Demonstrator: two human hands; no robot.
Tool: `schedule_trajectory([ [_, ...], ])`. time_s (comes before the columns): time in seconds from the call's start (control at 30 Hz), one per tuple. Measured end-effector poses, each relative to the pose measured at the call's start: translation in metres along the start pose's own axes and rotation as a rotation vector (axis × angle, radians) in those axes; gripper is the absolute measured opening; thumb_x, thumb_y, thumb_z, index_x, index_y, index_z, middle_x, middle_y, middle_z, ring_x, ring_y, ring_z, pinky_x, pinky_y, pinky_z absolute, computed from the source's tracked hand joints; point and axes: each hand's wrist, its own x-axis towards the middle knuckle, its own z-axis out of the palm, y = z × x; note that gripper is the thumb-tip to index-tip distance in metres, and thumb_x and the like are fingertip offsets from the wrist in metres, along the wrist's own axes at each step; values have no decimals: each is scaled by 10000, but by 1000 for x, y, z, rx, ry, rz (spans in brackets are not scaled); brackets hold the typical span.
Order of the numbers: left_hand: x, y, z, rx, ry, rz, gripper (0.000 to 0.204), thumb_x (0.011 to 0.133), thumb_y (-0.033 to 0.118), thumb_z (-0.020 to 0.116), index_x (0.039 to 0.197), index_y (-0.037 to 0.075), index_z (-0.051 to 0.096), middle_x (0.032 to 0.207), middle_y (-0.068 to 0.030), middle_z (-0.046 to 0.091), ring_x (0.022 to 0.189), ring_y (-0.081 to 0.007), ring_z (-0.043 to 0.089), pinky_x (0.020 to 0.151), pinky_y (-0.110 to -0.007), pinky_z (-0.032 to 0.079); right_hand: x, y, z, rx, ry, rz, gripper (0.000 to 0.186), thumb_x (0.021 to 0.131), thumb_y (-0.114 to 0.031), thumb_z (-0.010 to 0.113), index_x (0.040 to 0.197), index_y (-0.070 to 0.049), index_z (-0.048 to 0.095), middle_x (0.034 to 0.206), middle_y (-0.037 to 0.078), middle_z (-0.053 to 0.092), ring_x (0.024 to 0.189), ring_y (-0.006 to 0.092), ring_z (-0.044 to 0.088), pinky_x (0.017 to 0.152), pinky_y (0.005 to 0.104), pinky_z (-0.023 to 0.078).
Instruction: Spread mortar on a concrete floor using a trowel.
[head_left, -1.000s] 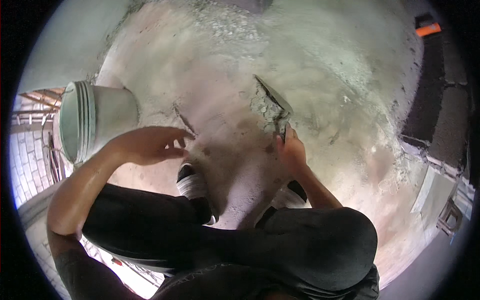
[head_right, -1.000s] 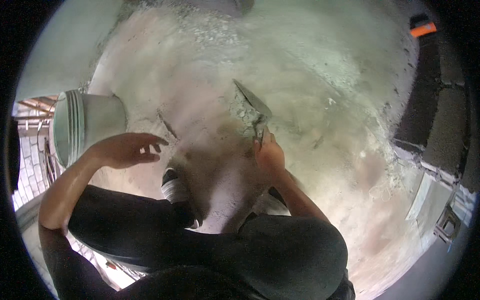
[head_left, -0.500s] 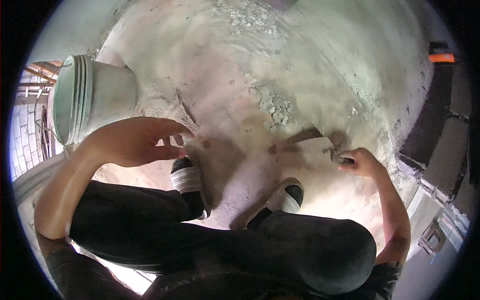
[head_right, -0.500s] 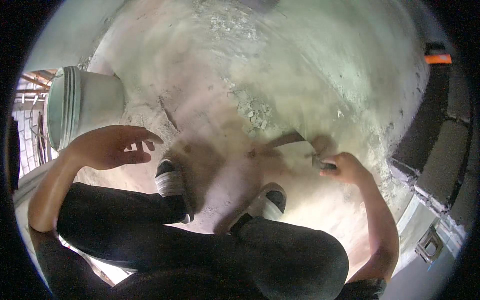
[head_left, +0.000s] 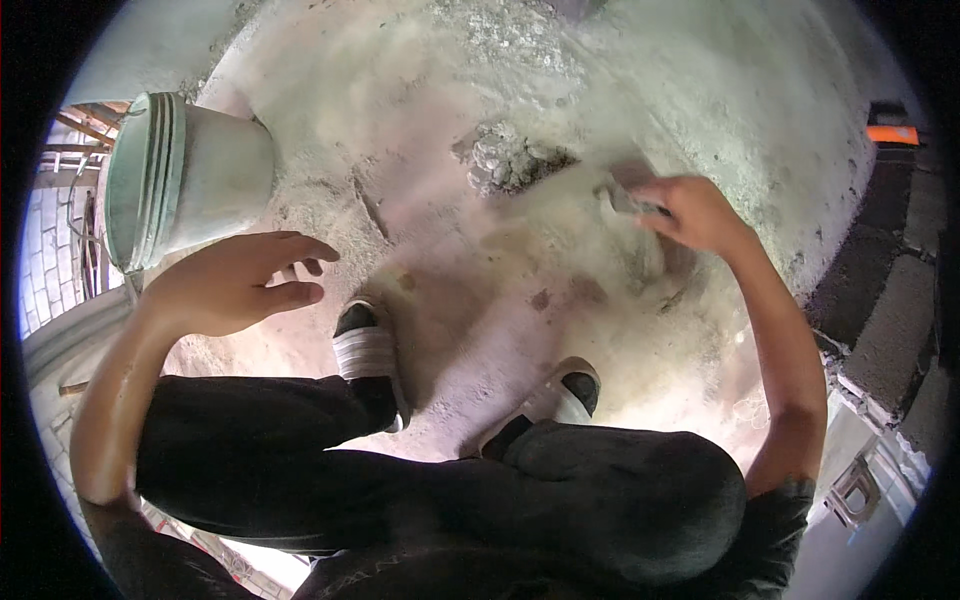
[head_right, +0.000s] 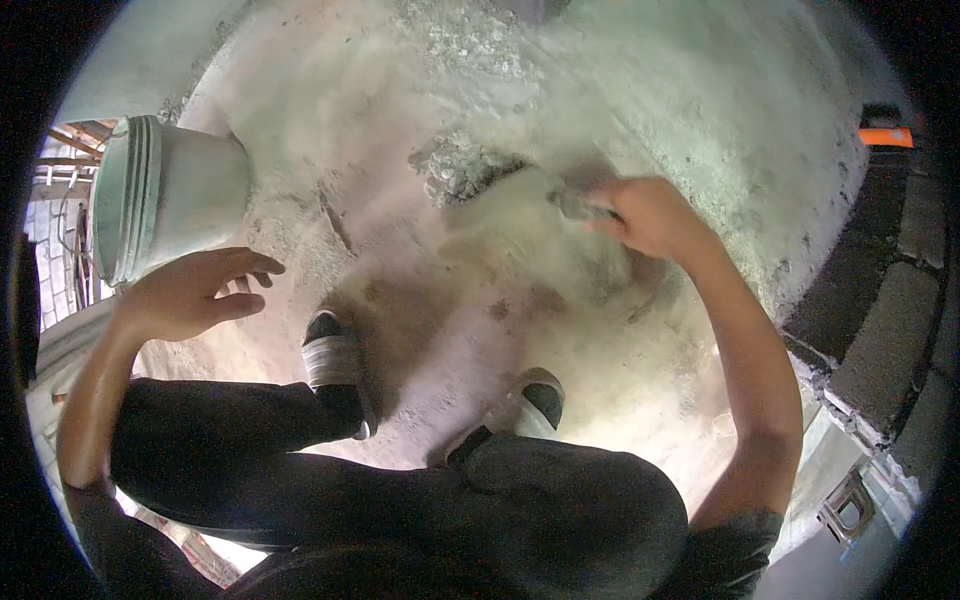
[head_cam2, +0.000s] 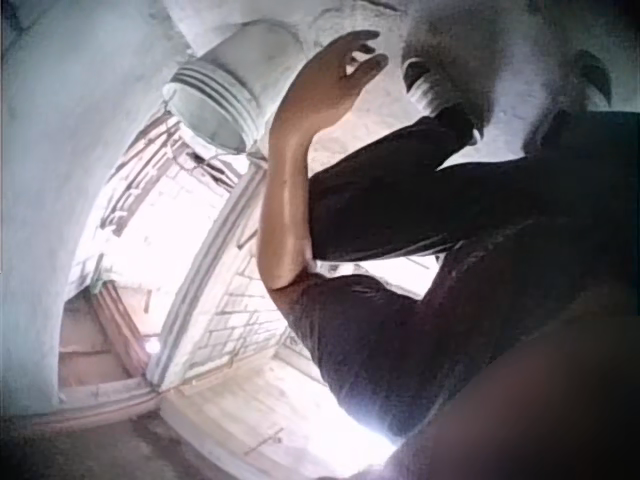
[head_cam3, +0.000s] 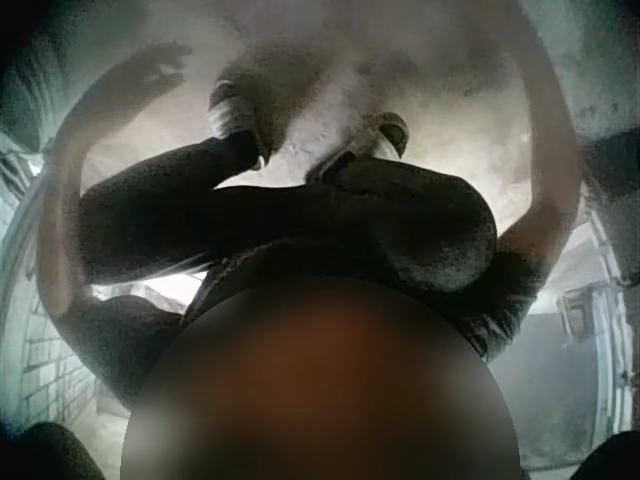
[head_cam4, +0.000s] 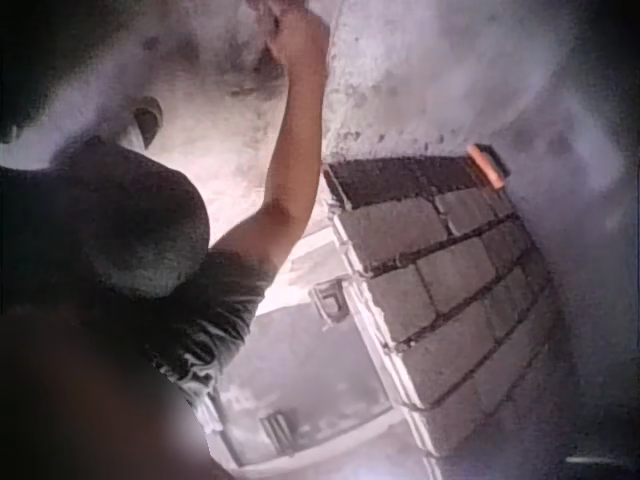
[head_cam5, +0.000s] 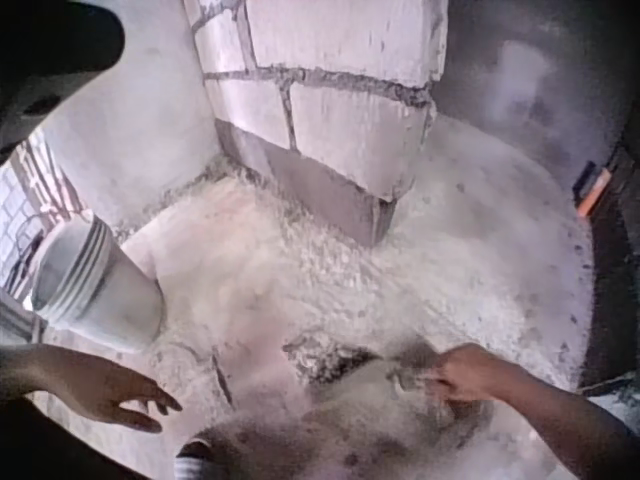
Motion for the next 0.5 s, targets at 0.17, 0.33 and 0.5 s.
schedule_trajectory([
  [0.17,1,7,-6,-20,-6,6,464,992,386,597,1345,85,576,1246,-157,647,1087,-288,643,931,-392,510,-66,-25,14,72,-325,29,390,873,-417,708,1137,-130,719,984,126,709,922,339,675,816,447,525],
  [0.33,12,30,-9,2,-43,-22,461,992,366,606,1352,80,572,1272,-145,640,1091,-281,643,941,-393,511,-11,-9,3,-8,-394,107,404,885,-448,677,1133,-130,703,954,162,700,926,366,676,814,487,525],
  [0.5,23,42,-13,31,-28,-43,449,995,346,608,1359,86,570,1276,-138,641,1081,-270,651,928,-389,519,40,21,-4,-5,13,13,378,897,-426,666,1113,-117,700,960,168,693,922,366,669,816,489,517],
])
